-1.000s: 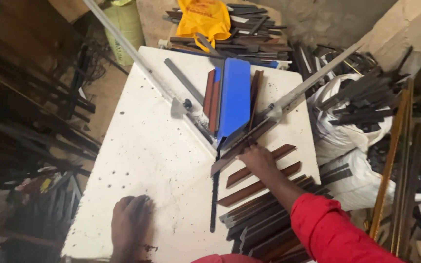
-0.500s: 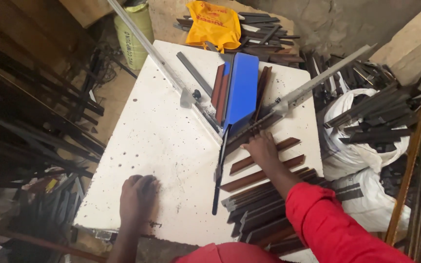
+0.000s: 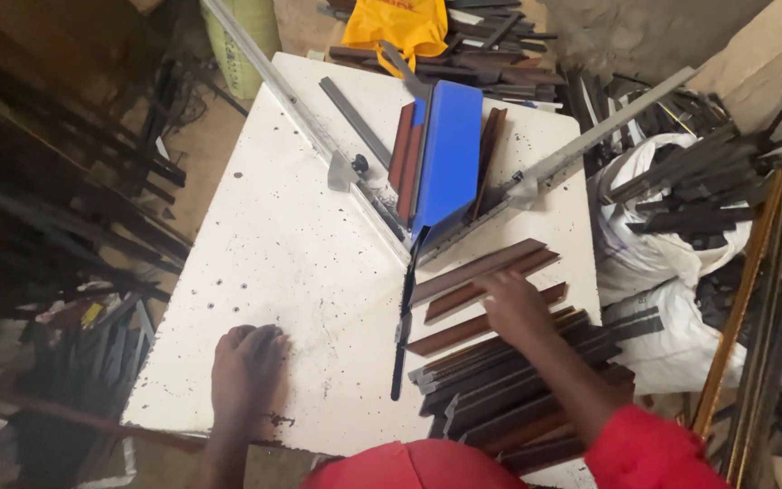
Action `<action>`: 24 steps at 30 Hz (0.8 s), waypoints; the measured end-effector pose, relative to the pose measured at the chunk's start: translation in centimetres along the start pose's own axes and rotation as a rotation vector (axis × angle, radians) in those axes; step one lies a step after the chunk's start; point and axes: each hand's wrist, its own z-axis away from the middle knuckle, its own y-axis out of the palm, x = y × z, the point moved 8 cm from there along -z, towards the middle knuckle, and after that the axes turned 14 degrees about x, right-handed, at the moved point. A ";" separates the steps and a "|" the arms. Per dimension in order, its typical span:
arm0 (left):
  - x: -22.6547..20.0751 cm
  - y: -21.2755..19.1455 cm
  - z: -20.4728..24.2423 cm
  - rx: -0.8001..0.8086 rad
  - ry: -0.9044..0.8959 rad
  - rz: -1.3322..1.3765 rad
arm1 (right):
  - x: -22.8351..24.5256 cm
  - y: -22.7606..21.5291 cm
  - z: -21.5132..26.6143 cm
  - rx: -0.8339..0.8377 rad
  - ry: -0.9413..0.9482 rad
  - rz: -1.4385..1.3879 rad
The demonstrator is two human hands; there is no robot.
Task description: The person repeatedly places short wooden strips into a miter saw, aligns them against the fence, and cuts them one at a time. The cut pieces are stacked on the table. The person handles the wood by hand and uses the saw to perform the cuts.
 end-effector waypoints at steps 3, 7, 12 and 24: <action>0.4 0.2 -0.1 -0.011 -0.008 0.047 | 0.4 -0.6 1.3 0.246 0.005 0.097; 0.1 0.1 -0.1 -0.006 0.024 0.039 | -0.4 -0.4 0.7 0.298 -0.131 0.075; 0.4 0.0 0.1 -0.023 0.022 0.019 | -1.1 -0.1 0.1 0.180 -0.485 -0.110; -0.1 -0.1 -0.1 0.000 -0.003 -0.005 | -12.3 13.1 -14.4 -0.351 0.217 -1.628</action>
